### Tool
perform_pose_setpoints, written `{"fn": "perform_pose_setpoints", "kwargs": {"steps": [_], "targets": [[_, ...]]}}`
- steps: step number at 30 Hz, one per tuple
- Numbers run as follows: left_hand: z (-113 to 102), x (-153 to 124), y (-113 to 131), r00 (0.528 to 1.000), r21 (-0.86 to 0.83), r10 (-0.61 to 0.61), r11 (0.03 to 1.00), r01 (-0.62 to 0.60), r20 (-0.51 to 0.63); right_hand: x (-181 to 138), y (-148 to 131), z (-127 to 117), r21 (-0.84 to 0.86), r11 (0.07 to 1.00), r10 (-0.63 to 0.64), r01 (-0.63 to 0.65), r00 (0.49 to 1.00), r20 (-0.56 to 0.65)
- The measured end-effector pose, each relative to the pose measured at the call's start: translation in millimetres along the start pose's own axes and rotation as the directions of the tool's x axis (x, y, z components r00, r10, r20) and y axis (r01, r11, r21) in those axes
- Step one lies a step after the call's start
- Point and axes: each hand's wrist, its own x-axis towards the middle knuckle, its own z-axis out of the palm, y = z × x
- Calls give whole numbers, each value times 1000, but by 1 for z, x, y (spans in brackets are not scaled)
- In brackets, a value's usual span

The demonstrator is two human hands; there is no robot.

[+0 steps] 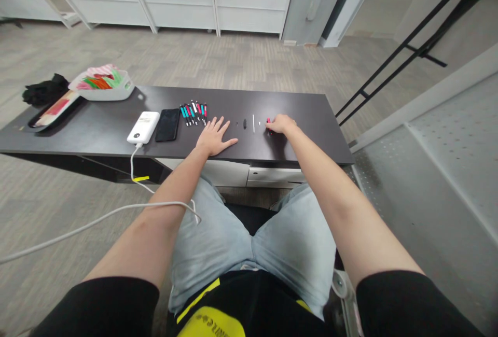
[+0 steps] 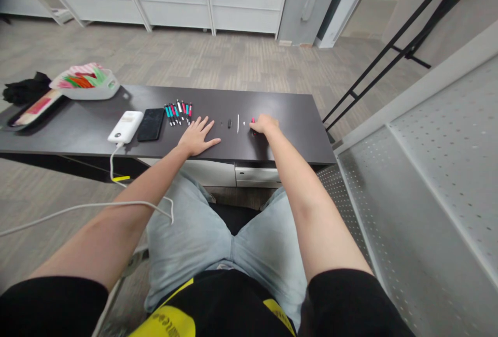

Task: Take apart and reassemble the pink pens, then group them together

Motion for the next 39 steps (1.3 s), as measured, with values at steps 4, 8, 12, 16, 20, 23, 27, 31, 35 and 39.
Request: {"fn": "perform_pose_setpoints", "kwargs": {"steps": [4, 8, 12, 16, 20, 23, 27, 31, 35, 39], "targets": [[4, 1, -5, 999, -20, 16, 1000, -16, -35, 7, 23, -7, 207, 972, -100, 114, 992, -76], [5, -3, -9, 996, -15, 25, 1000, -26, -81, 1, 49, 12, 689, 660, -69, 299, 937, -342], [0, -12, 2, 977, -8, 44, 999, -47, -210, -3, 60, 41, 829, 444, -54, 341, 933, -355], [0, 3, 43, 960, 12, 36, 999, -34, -279, -4, 65, 54, 843, 376, -98, 385, 921, -377], [11, 46, 85, 949, -79, -55, 996, 32, -310, -6, 70, 53, 830, 397, -161, 392, 920, -357], [19, 71, 101, 955, -113, -44, 993, 11, -294, -6, 72, 50, 838, 379, -161, 393, 920, -358], [25, 83, 104, 962, -114, -8, 993, -24, -272, -3, 74, 50, 858, 372, -143, 354, 935, -324], [28, 88, 103, 966, -125, 42, 989, -77, -256, -4, 77, 51, 856, 355, -159, 376, 926, -342], [33, 92, 103, 968, -150, 52, 984, -92, -246, -13, 78, 52, 856, 348, -177, 382, 924, -340], [37, 91, 106, 969, -153, 49, 984, -88, -242, -24, 73, 52, 831, 406, -163, 381, 925, -344]]}}
